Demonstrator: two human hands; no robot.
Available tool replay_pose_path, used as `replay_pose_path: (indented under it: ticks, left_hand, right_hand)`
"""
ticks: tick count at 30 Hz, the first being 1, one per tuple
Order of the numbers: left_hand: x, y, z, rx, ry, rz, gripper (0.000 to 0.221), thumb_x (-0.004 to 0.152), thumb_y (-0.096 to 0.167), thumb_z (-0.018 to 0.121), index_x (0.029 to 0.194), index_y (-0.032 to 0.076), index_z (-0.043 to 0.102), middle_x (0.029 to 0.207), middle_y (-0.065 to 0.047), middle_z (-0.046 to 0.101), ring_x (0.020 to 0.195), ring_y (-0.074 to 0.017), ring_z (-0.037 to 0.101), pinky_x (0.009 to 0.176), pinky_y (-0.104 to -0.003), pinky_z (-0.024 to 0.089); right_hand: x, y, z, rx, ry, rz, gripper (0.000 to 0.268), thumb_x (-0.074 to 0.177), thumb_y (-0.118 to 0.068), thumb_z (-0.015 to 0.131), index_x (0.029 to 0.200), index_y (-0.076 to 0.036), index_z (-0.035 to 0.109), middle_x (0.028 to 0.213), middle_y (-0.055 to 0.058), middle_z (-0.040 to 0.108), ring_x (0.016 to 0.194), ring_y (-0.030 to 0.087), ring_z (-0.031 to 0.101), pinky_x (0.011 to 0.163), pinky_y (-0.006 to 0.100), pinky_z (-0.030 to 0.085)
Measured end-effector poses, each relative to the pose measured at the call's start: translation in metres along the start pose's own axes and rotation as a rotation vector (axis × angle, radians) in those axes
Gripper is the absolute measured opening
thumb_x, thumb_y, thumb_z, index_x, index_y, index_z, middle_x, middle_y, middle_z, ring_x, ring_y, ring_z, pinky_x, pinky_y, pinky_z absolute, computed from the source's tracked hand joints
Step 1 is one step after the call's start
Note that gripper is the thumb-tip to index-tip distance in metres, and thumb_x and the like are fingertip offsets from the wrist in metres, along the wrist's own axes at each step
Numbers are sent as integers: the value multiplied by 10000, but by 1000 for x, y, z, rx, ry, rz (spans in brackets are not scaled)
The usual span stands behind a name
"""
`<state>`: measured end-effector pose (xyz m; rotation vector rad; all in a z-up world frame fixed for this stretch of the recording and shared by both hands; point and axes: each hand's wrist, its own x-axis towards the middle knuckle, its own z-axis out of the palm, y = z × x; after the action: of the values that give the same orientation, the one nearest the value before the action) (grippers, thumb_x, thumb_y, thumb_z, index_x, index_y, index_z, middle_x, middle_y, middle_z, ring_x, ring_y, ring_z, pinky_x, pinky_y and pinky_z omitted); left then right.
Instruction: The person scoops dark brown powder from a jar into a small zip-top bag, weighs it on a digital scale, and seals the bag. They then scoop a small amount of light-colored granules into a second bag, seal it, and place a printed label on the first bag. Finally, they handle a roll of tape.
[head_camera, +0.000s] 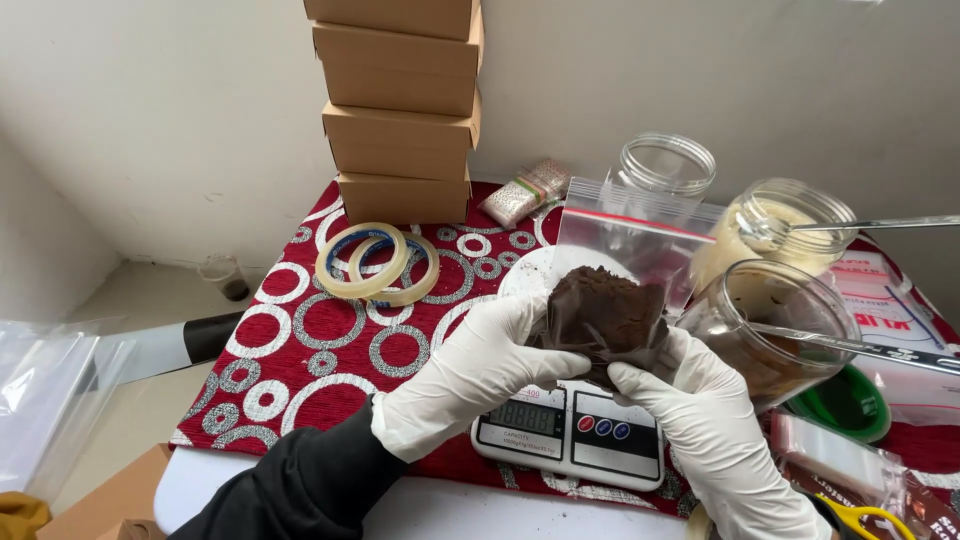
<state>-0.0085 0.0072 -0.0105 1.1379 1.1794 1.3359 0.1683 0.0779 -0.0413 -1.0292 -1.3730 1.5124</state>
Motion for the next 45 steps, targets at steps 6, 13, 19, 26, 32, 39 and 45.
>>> replay_pose_path:
  ticks: [6, 13, 19, 26, 32, 39, 45]
  left_hand:
    - [-5, 8, -2, -341, -109, 106, 558, 770, 48, 670, 1307, 42, 520, 1225, -126, 624, 1101, -210, 617, 974, -302, 507]
    - [-2, 1, -7, -206, -48, 265, 404, 824, 99, 650, 1211, -3, 591, 1198, -94, 622, 1118, -176, 593, 1031, -291, 475]
    - [0, -4, -9, -351, -55, 387, 227, 892, 72, 632, 1104, -8, 641, 1136, -124, 664, 1081, -185, 629, 1027, -305, 505]
    - [-2, -2, -8, -116, 146, 380, 146, 842, 127, 680, 954, 40, 714, 978, -75, 712, 943, -126, 654, 897, -234, 531]
    - [-7, -4, -1, -208, -4, 301, 290, 823, 112, 682, 1102, 43, 640, 1108, -101, 667, 1033, -160, 633, 967, -267, 508]
    - [-5, -4, 3, -18, 38, 232, 352, 800, 216, 675, 1107, 44, 681, 1073, -53, 708, 970, -94, 629, 909, -244, 542]
    - [-6, -7, 6, -337, -171, 228, 377, 842, 85, 650, 1199, -21, 599, 1188, -141, 644, 1077, -195, 618, 997, -326, 520]
  right_hand:
    - [-12, -23, 15, 9, 57, 60, 392, 721, 122, 628, 1101, 26, 647, 1076, 155, 711, 953, 232, 645, 889, 348, 534]
    - [-21, -27, 23, 39, 101, 74, 503, 703, 163, 606, 1179, 0, 593, 1090, 165, 675, 987, 231, 617, 916, 360, 512]
    - [-14, -15, 17, 87, 46, -8, 310, 705, 114, 643, 999, 16, 645, 1016, 160, 709, 928, 235, 657, 896, 374, 559]
    - [-16, -19, 19, 85, 43, 123, 466, 713, 156, 596, 1158, 18, 615, 1075, 185, 690, 965, 267, 632, 878, 390, 523]
    - [-3, 9, 0, 99, -11, 42, 347, 728, 88, 648, 1070, 29, 658, 967, 168, 704, 805, 256, 639, 723, 397, 563]
    - [-17, -22, 18, 65, 12, 43, 560, 654, 127, 636, 1197, -3, 595, 1125, 167, 691, 1007, 232, 629, 915, 347, 511]
    - [-19, -26, 20, 16, 53, 73, 443, 681, 145, 646, 1101, 6, 662, 1064, 142, 714, 963, 213, 635, 925, 326, 515]
